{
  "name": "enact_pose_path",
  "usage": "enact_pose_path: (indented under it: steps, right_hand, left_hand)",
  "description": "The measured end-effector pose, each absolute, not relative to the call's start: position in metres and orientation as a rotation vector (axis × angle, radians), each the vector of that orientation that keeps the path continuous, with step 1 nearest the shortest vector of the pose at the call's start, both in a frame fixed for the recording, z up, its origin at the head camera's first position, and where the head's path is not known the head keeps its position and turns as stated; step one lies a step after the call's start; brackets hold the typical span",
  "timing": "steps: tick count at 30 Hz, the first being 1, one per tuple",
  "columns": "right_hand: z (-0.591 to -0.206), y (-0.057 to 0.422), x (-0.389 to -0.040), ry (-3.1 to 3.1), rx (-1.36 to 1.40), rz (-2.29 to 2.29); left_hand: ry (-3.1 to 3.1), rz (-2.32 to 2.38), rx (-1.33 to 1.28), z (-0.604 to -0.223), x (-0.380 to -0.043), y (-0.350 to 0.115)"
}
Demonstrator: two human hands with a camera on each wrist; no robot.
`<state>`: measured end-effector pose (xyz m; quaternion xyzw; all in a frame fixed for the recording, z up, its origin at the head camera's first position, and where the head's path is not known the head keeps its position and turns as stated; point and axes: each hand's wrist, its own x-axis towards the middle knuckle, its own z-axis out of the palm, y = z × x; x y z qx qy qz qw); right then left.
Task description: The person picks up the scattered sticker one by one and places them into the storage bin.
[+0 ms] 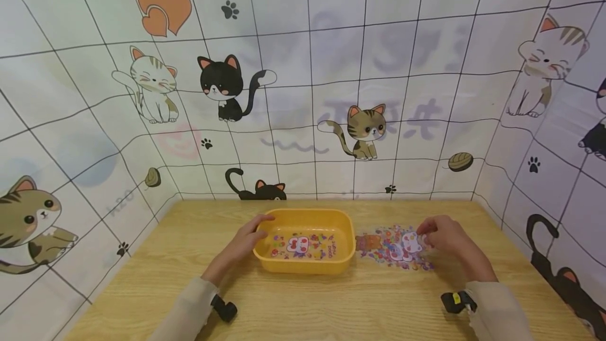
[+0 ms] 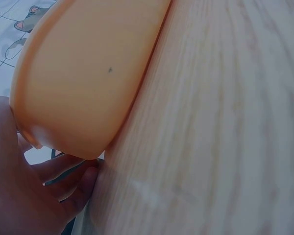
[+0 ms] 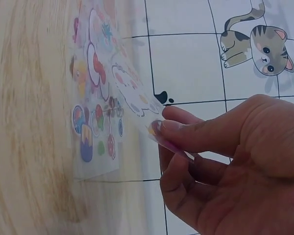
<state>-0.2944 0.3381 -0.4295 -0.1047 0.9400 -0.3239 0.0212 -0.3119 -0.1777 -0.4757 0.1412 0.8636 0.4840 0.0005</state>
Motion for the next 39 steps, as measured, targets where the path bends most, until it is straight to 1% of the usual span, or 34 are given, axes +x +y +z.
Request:
enact_pose_path:
  steps: [8,17,39]
  right_hand:
    - [-0.422,0.337,-0.291,3.014,-0.310,-0.961]
    - [-0.412,0.336,-0.288,2.976,-0.252,-0.992]
    - [-0.392,0.330,-0.277,3.078,-0.324,-0.995]
  left_hand:
    - [2.701,1.562,0.430,-0.479,-0.316,-0.177]
    - [2.697,1.556,0.442,-0.477,-0.314,-0.176]
    - [2.693,1.560,0.410,-0.478,-0.313,-0.177]
